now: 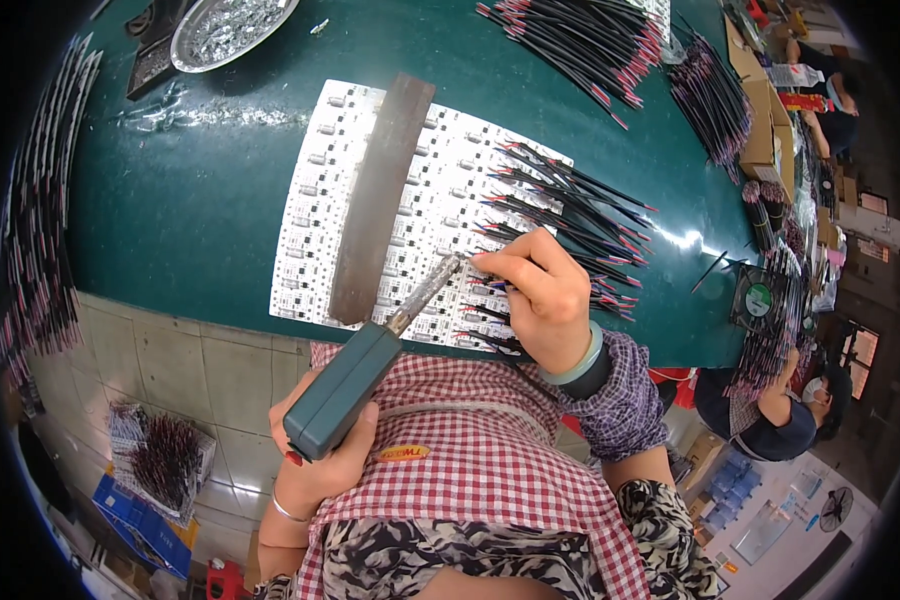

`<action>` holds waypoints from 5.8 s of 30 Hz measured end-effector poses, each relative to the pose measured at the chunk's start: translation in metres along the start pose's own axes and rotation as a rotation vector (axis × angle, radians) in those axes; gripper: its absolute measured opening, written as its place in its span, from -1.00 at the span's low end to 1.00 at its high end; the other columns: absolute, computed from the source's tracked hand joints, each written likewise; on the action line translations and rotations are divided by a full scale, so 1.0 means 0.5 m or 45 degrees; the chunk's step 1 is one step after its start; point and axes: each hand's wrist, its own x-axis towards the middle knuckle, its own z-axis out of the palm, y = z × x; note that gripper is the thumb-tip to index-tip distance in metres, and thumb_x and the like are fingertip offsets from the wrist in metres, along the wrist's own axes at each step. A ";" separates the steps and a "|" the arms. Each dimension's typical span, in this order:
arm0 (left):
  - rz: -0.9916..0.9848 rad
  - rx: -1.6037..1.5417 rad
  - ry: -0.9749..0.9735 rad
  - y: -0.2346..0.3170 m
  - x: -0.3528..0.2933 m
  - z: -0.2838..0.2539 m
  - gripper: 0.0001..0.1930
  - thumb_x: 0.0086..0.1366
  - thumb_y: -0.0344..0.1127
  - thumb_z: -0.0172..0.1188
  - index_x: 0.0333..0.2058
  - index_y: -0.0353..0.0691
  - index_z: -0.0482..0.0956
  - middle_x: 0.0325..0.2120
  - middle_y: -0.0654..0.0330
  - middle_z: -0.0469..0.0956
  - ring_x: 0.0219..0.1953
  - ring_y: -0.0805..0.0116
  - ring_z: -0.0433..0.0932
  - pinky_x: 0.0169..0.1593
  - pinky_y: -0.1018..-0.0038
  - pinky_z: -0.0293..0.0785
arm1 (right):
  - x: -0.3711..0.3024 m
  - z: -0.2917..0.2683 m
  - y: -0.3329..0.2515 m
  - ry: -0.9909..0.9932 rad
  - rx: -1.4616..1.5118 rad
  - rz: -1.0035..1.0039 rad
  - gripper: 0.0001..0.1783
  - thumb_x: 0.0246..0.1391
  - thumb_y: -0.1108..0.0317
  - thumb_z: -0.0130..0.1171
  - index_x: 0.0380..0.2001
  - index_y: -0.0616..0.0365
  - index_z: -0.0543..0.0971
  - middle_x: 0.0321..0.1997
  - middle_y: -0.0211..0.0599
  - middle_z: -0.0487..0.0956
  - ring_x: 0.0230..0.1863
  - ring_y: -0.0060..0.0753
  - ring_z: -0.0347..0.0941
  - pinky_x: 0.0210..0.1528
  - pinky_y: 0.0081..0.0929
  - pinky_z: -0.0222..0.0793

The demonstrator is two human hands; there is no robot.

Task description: The person solders wires onto LED strips using a soldering iron and a reel of solder.

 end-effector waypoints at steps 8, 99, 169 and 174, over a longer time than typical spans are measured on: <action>-0.068 0.020 -0.057 0.014 0.004 -0.008 -0.78 0.04 -0.55 0.32 -0.28 -0.42 0.63 -0.41 0.05 0.59 -0.49 0.22 0.58 -0.38 0.45 0.50 | -0.001 -0.001 -0.005 -0.028 -0.116 -0.075 -0.68 -0.23 0.68 0.15 -0.33 0.19 0.66 -0.43 -0.28 0.45 -0.41 -0.21 0.48 -0.43 -0.31 0.41; 0.178 0.167 -0.022 0.000 -0.027 -0.018 -0.84 -0.02 -0.58 0.32 -0.39 -0.39 0.62 -0.43 0.06 0.59 -0.49 0.17 0.60 -0.39 0.41 0.52 | -0.039 0.008 -0.051 -0.063 -0.383 -0.309 -0.68 -0.19 0.49 0.21 -0.26 0.34 0.61 -0.27 -0.20 0.56 -0.26 -0.21 0.51 -0.29 -0.40 0.49; 0.120 0.022 0.123 -0.039 -0.084 -0.008 -0.79 -0.03 -0.56 0.33 -0.33 -0.40 0.65 -0.46 0.04 0.59 -0.51 0.16 0.59 -0.39 0.40 0.51 | -0.078 0.023 -0.066 0.036 -0.098 -0.034 -0.67 -0.21 0.68 0.19 -0.29 0.18 0.68 -0.48 -0.28 0.42 -0.45 -0.23 0.46 -0.46 -0.32 0.39; 0.060 0.029 0.041 -0.027 -0.079 -0.013 -0.80 -0.04 -0.57 0.32 -0.35 -0.40 0.63 -0.42 0.05 0.59 -0.49 0.17 0.60 -0.38 0.42 0.51 | -0.077 0.023 -0.066 0.013 -0.121 -0.037 -0.67 -0.20 0.68 0.18 -0.29 0.19 0.67 -0.47 -0.28 0.43 -0.44 -0.24 0.47 -0.45 -0.32 0.39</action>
